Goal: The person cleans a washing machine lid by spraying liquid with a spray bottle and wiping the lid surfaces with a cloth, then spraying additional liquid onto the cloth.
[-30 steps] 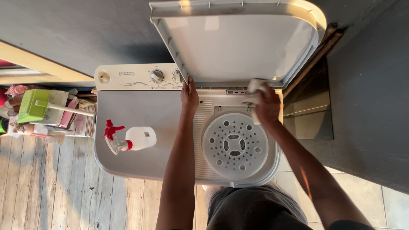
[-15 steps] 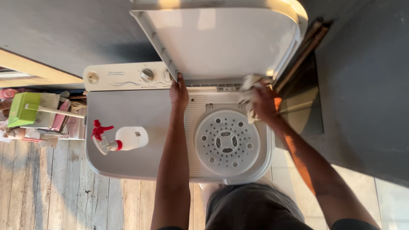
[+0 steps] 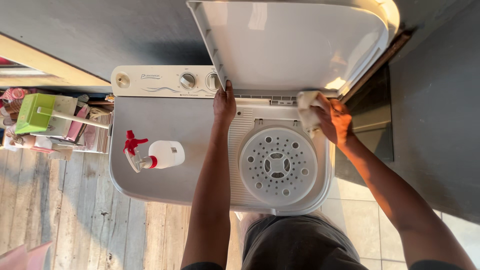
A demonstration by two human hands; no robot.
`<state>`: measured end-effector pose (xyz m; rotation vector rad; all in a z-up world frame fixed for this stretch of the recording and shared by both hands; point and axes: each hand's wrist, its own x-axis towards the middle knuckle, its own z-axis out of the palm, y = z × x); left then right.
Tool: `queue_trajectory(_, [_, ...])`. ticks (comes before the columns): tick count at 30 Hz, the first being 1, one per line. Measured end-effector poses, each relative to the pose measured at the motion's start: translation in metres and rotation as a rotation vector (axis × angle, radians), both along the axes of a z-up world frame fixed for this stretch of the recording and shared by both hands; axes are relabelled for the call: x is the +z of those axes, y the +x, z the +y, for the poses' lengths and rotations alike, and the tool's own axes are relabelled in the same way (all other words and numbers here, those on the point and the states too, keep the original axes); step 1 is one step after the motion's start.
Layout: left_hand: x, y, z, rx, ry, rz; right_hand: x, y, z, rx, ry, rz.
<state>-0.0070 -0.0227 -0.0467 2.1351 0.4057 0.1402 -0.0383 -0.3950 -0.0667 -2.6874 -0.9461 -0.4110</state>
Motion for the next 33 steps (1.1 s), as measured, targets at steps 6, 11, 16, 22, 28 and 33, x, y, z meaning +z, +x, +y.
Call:
queue_trajectory(6, [-0.007,0.003,0.003,-0.025,0.039,-0.029,-0.027,0.002,0.075,0.157,0.1,-0.049])
queue_trajectory(11, [-0.013,-0.001,0.005,-0.02,0.073,0.015,-0.029,0.002,0.182,0.121,-0.299,-0.068])
queue_trajectory(16, [-0.014,-0.001,0.007,-0.051,0.11,0.022,-0.039,0.002,0.087,0.146,-0.095,-0.003])
queue_trajectory(22, [0.003,-0.003,0.004,-0.069,0.059,0.009,-0.053,-0.003,0.024,0.027,-0.068,0.033])
queue_trajectory(28, [0.01,-0.001,0.008,-0.087,0.057,0.091,-0.041,0.013,0.126,0.095,-0.128,-0.148])
queue_trajectory(33, [0.008,0.004,0.013,-0.099,0.118,0.117,-0.008,0.01,0.229,0.143,-0.011,-0.162])
